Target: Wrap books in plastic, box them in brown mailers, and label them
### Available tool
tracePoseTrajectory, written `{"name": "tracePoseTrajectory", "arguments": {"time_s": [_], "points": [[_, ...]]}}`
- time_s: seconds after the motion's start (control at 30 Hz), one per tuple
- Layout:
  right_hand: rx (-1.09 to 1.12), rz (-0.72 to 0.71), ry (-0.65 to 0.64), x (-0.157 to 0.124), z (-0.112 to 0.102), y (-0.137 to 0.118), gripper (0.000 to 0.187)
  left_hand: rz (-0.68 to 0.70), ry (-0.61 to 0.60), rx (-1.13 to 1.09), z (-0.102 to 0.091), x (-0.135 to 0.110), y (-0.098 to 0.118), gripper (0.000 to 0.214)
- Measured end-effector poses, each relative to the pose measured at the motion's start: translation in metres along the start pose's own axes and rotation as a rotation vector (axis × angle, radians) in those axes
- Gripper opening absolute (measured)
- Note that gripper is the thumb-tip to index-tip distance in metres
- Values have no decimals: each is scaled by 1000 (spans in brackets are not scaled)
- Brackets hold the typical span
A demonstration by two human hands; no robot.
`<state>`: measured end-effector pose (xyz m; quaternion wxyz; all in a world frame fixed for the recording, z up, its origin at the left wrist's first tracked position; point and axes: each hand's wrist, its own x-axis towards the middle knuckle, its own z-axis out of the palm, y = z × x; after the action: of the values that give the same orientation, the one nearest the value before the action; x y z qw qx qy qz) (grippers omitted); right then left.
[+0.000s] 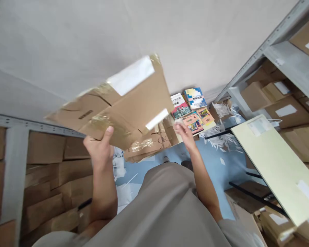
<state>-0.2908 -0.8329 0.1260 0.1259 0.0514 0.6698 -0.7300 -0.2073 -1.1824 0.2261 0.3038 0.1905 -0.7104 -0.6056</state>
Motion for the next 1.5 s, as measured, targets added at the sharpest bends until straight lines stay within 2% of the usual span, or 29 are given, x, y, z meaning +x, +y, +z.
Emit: {"name": "tracePoseTrajectory", "arguments": {"time_s": [0.07, 0.17, 0.23, 0.37, 0.47, 0.63, 0.73, 0.8, 0.9, 1.0, 1.1, 1.3, 1.4, 1.5], "points": [[50, -100, 197, -7, -40, -22, 79, -89, -54, -82, 40, -5, -3, 69], [9, -237, 420, -31, -114, -47, 80, -232, -249, -180, 103, -23, 0, 73], [-27, -284, 482, -54, -164, -55, 78, -276, -369, -217, 144, -40, 7, 74], [16, -270, 502, -106, -253, -53, 73, -287, -606, -184, 230, -84, 26, 74], [59, -259, 591, -146, -314, -47, 67, -272, -797, -128, 302, -127, 42, 73], [93, -271, 847, -225, -415, -36, 64, -242, -1041, -112, 436, -217, 67, 77], [107, -286, 988, -271, -465, -31, 65, -211, -1176, -126, 512, -277, 76, 82], [100, -287, 1086, -297, -490, -27, 66, -178, -1273, -143, 555, -315, 80, 85], [85, -278, 1226, -328, -515, -20, 67, -154, -1436, -159, 605, -365, 84, 86], [104, -276, 1362, -356, -526, -14, 67, -160, -1625, -186, 643, -408, 90, 86], [125, -260, 1513, -385, -528, -11, 68, -176, -1799, -215, 675, -451, 100, 82], [122, -267, 1869, -426, -516, -18, 69, -208, -1993, -170, 734, -534, 132, 83], [113, -275, 1979, -429, -510, -22, 68, -187, -2115, -134, 759, -558, 152, 84], [100, -281, 2030, -420, -509, -21, 67, -194, -2233, -127, 781, -563, 163, 85]]}}
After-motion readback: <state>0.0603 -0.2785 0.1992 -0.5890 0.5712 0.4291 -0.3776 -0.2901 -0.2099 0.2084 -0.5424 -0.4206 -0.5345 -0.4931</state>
